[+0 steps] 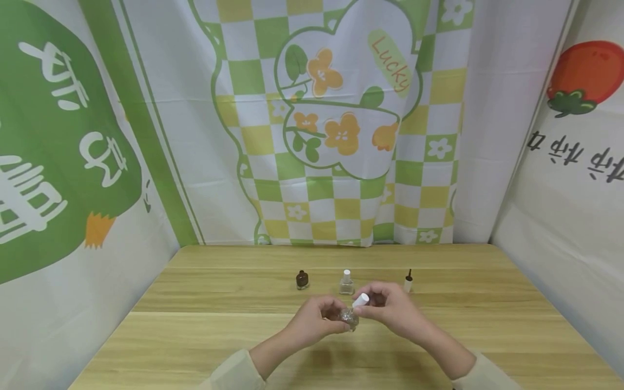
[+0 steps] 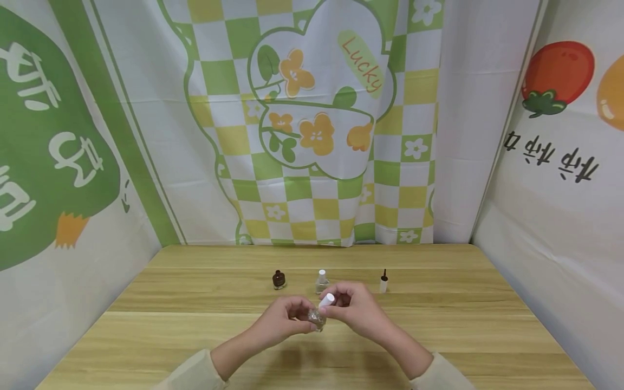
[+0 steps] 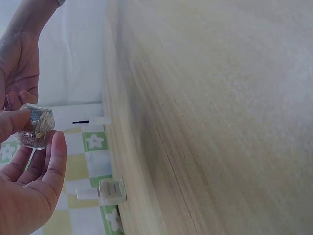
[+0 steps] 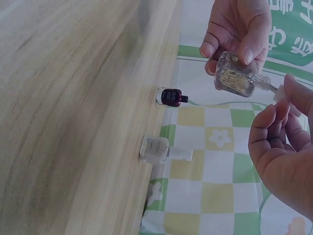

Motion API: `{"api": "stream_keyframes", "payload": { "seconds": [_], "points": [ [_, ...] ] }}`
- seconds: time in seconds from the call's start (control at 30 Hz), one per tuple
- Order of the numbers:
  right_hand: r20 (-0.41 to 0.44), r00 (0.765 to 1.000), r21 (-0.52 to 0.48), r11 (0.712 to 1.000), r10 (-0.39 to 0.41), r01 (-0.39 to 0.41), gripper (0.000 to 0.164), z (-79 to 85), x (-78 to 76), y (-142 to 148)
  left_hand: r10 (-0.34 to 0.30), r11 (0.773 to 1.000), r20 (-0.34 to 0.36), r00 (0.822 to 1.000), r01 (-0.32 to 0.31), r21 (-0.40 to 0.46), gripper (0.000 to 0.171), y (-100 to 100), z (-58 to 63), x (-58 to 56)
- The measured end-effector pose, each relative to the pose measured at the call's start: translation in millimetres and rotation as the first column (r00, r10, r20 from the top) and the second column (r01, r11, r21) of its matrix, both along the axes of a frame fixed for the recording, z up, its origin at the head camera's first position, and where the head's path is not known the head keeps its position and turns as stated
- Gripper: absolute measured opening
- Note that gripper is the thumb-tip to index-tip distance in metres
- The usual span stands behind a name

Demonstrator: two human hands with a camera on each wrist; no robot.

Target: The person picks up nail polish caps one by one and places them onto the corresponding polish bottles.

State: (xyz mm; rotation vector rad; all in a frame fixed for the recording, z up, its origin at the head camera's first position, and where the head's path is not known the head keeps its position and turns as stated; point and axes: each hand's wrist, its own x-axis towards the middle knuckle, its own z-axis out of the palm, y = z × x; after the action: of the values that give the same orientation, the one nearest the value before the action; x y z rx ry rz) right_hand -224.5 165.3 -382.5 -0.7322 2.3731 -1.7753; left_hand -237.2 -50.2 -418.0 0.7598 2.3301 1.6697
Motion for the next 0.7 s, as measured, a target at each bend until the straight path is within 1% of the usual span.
{"api": "stream_keyframes", "payload": {
  "seconds": [0.13,0.3,0.4,0.57,0.7],
  "points": [
    [-0.008,1.000,-0.012,1.000,0.005,-0.005,0.023,-2.7,-0.1,-1.9,-0.006,1.000,-0.001,1.000,0.006,0.005,0.020,0.8,1.2,1.0],
    [0.016,1.000,-0.021,1.000,0.015,-0.014,0.023,-5.5,-0.6,-2.3,-0.025,0.999,0.018,1.000,0.025,0.021,0.021,0.0,0.6,0.5],
    [0.012,1.000,-0.026,0.999,0.029,-0.029,0.024,-6.3,-0.6,-2.7,-0.030,0.999,0.026,0.999,0.029,0.030,0.021,-0.1,0.0,0.1],
    [0.002,0.999,-0.044,0.998,0.050,-0.049,0.025,-6.7,0.6,-4.3,-0.021,0.999,0.035,0.999,0.020,0.045,0.021,0.5,-0.1,-0.2],
    [0.009,0.999,-0.043,0.998,0.038,-0.037,0.023,-8.9,-0.1,-5.7,-0.018,0.999,0.041,0.999,0.016,0.048,0.021,0.5,0.6,0.0]
  ]
}}
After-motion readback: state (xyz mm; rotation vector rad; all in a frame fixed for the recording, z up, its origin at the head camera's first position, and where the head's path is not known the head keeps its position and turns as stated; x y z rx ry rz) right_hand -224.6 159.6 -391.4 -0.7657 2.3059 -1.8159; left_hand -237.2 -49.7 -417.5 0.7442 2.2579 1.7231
